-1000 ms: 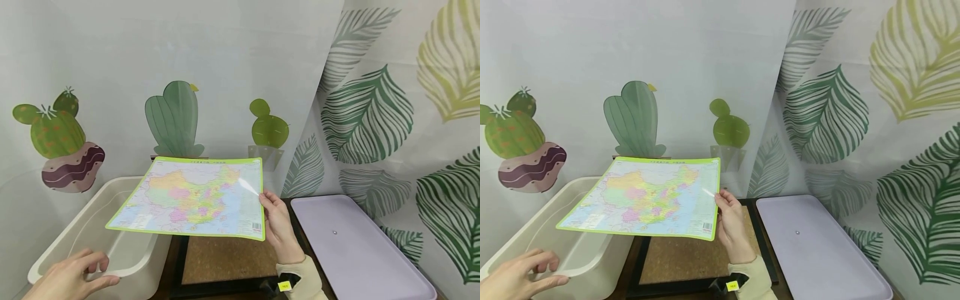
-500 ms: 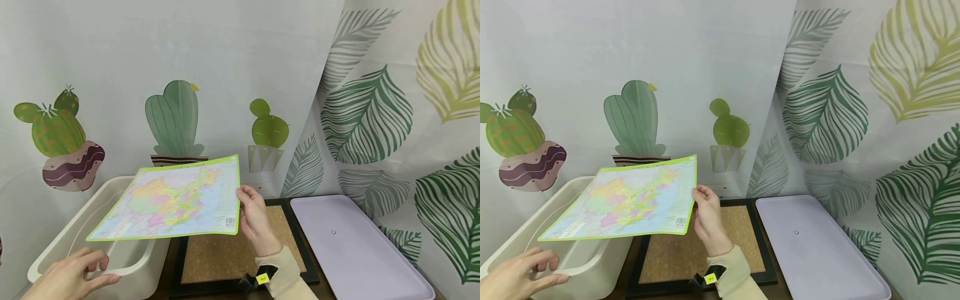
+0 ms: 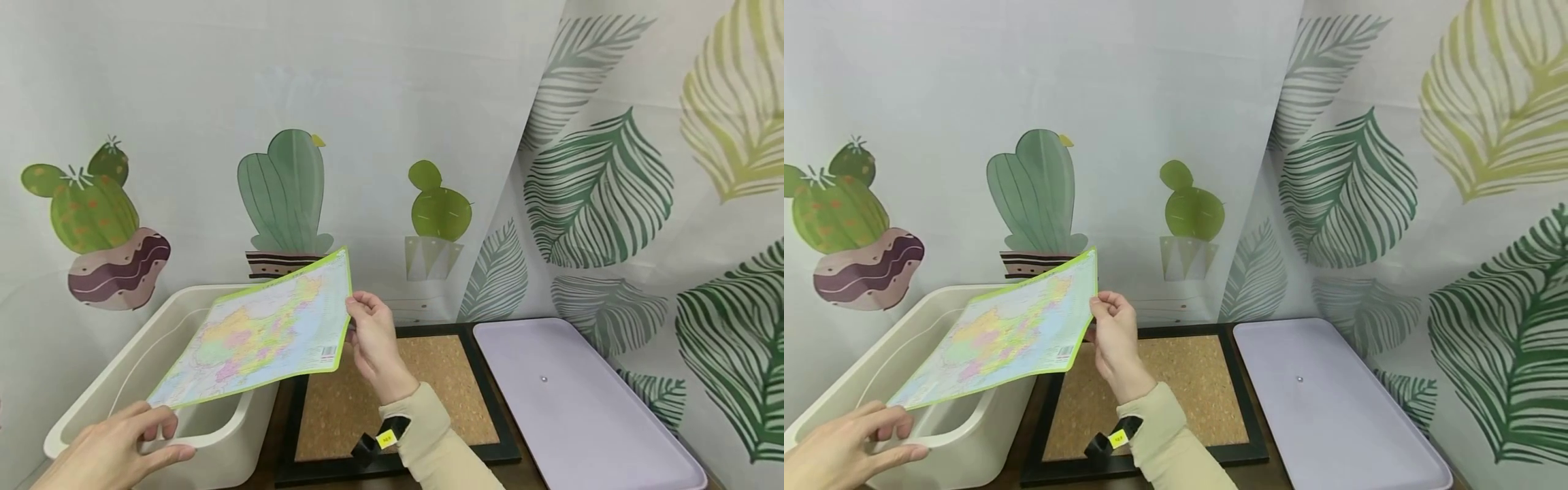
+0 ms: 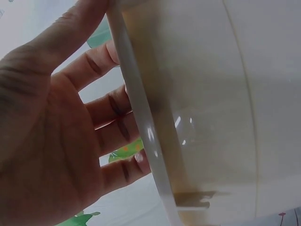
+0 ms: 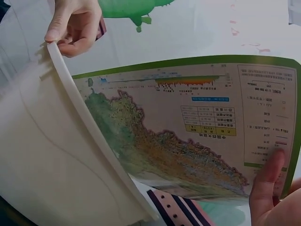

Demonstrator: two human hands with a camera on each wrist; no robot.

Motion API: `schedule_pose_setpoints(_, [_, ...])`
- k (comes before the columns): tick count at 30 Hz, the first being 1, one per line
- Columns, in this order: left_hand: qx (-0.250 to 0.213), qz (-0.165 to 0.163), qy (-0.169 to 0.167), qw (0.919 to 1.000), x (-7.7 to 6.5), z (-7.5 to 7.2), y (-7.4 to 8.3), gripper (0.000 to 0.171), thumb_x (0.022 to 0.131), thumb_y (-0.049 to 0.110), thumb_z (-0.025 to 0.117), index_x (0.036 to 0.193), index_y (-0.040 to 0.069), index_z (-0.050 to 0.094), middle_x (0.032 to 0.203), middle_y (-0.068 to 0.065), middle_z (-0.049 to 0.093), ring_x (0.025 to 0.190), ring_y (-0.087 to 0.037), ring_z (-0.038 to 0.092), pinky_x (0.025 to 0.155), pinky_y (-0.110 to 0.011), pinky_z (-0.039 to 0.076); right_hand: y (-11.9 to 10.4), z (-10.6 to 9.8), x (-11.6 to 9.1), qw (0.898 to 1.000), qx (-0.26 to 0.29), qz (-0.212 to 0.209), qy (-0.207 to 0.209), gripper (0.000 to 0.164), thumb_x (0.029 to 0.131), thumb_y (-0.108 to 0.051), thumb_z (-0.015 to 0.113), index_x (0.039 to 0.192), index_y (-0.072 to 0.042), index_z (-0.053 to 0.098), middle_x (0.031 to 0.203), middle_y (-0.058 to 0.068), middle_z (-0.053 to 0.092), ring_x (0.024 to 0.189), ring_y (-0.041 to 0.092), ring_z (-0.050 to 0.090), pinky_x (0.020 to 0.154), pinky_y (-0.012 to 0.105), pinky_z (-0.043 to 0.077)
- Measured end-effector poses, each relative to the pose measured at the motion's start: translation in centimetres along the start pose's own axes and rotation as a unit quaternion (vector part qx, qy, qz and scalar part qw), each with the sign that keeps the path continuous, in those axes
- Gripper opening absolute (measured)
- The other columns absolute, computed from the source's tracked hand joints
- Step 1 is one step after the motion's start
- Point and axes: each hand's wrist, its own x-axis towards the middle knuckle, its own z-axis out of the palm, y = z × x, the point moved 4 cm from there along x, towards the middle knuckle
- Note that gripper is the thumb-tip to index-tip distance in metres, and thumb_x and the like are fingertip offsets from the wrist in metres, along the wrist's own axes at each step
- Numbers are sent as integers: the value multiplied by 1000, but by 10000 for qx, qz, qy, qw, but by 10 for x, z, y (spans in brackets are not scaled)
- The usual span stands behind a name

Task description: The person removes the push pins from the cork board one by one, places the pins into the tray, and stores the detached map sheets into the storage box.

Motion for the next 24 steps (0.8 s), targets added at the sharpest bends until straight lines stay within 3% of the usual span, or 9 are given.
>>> schedule_pose_setpoints(6, [-7, -102, -111, 9999, -1, -1, 0, 41, 69, 49, 84, 75, 40, 45, 73, 23, 32, 59, 6, 32, 50, -22, 26, 14, 19, 1, 9998, -210, -13, 13, 12, 101, -6, 51, 110, 2, 50, 99, 14, 57, 87, 22, 62, 59, 28, 52])
schedule_pose_setpoints(18, [94, -363, -582, 9976, 3, -3, -3, 35, 73, 54, 80, 76, 39, 48, 77, 20, 38, 59, 4, 36, 52, -25, 31, 42, 41, 7, 9980, -592, 104, 210, 10, 99, -6, 55, 107, 1, 55, 90, 11, 58, 73, 18, 62, 55, 25, 50])
schedule_pose_setpoints(24, [28, -247, -432, 9988, 3, -1, 0, 37, 72, 52, 81, 76, 37, 48, 76, 21, 36, 58, 5, 34, 51, -23, 29, 53, 49, 8, 9964, -812, 110, 206, 7, 99, -5, 56, 105, 0, 55, 87, 11, 56, 69, 17, 62, 54, 25, 52])
